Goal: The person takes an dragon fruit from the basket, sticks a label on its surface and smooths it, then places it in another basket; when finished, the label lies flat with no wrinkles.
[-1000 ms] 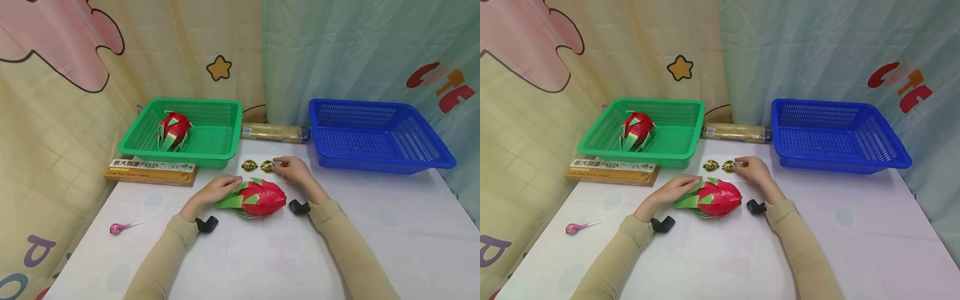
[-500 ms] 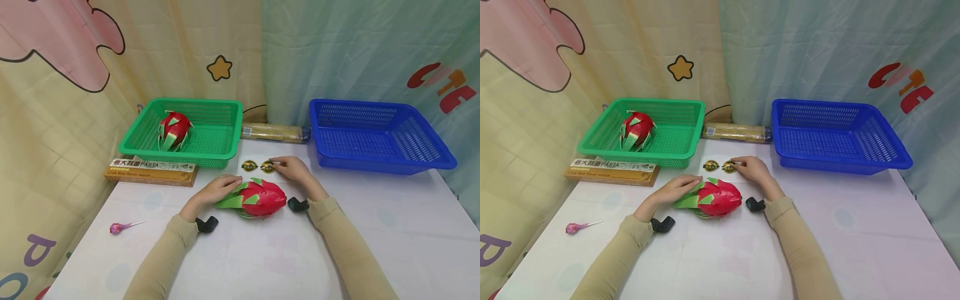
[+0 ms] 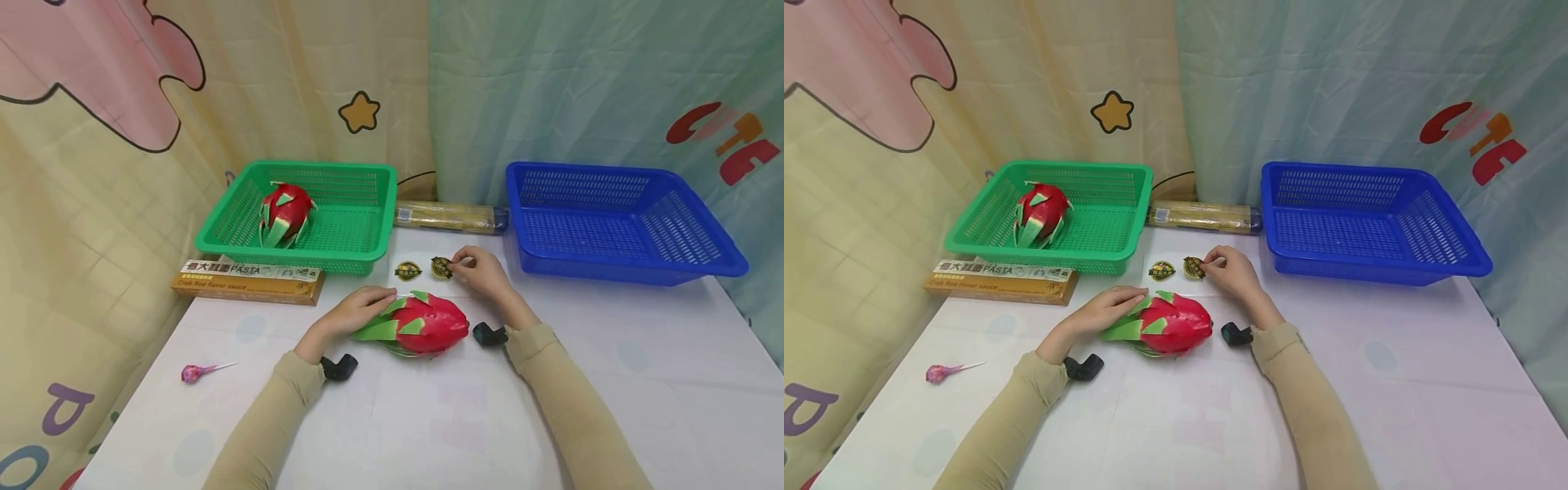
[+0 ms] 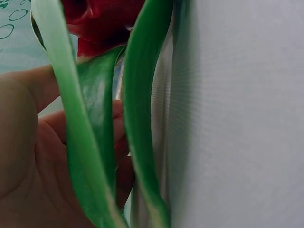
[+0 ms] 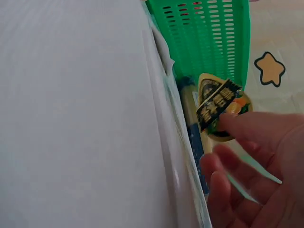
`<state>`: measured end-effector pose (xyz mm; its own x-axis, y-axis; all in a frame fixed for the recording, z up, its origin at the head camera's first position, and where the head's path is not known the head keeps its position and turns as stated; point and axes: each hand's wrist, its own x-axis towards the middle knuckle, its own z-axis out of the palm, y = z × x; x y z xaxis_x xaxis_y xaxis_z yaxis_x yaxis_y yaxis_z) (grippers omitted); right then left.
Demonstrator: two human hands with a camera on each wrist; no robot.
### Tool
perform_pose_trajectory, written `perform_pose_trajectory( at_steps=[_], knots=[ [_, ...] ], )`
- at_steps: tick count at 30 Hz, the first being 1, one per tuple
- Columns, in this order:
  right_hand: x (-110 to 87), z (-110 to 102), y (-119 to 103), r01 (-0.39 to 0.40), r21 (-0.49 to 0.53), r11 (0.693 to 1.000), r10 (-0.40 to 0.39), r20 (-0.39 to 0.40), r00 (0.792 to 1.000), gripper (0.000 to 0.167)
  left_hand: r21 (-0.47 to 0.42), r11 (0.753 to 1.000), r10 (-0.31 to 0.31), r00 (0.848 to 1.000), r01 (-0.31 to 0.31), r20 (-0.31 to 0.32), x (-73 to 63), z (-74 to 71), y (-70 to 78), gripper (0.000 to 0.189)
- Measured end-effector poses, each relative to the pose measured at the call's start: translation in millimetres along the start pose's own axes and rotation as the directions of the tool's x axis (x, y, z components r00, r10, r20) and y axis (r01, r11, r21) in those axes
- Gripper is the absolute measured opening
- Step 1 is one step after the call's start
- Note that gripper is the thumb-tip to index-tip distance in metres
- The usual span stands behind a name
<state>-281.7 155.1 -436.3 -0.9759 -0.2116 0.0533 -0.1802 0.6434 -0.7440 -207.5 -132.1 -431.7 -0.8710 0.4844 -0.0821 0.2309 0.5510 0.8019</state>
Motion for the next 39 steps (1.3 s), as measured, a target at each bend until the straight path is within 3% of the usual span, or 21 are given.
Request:
perform_pose_trajectory(
  at_steps=[8, 13, 16, 19, 21, 23, 25, 30, 34, 39],
  knots=[
    [-21.4, -21, -24, 0.128, 0.115, 0.985, -0.130, 0.015, 0.991, 0.016, -0.025, 0.999, -0.025, 0.999, 0.024, -0.026, -4.3, -1.5, 7.1, 0.049],
    [-43.6, -36, -38, 0.133, 0.227, 0.965, -0.155, 0.080, 0.985, 0.018, 0.010, 0.999, 0.040, 0.993, -0.039, -0.109, -8.0, -4.0, 17.7, 0.047],
    [-56.7, -43, -40, 0.095, 0.298, 0.950, -0.133, 0.109, 0.985, 0.020, 0.019, 0.992, 0.129, 0.973, -0.128, -0.192, -10.0, -2.8, 26.5, 0.042],
    [-69.9, -44, -42, 0.051, 0.360, 0.932, -0.108, 0.139, 0.984, 0.019, 0.024, 0.966, 0.254, 0.933, -0.257, -0.254, -12.7, 0.4, 38.1, 0.035],
    [-77.4, -42, -45, 0.027, 0.400, 0.916, -0.099, 0.160, 0.982, 0.017, 0.035, 0.942, 0.330, 0.908, -0.333, -0.259, -14.8, 3.5, 45.3, 0.034],
    [-83.4, -39, -48, 0.012, 0.430, 0.903, -0.099, 0.181, 0.978, 0.017, 0.047, 0.920, 0.389, 0.893, -0.389, -0.227, -16.6, 6.9, 50.9, 0.036],
    [-87.9, -35, -51, 0.005, 0.450, 0.893, -0.104, 0.194, 0.975, 0.016, 0.068, 0.915, 0.404, 0.899, -0.398, -0.172, -17.2, 11.0, 54.5, 0.041],
    [-93.9, -27, -55, 0.018, 0.441, 0.897, -0.119, 0.203, 0.972, 0.016, 0.113, 0.932, 0.350, 0.936, -0.344, -0.035, -15.1, 20.8, 56.4, 0.051],
    [-94.3, -22, -53, 0.048, 0.427, 0.903, -0.150, 0.209, 0.966, 0.014, 0.113, 0.934, 0.340, 0.940, -0.339, 0.009, -12.6, 25.5, 54.6, 0.056],
    [-94.2, -18, -52, 0.105, 0.394, 0.913, -0.194, 0.192, 0.962, 0.012, 0.111, 0.934, 0.342, 0.940, -0.341, 0.008, -12.8, 27.5, 54.5, 0.059]
  ],
)
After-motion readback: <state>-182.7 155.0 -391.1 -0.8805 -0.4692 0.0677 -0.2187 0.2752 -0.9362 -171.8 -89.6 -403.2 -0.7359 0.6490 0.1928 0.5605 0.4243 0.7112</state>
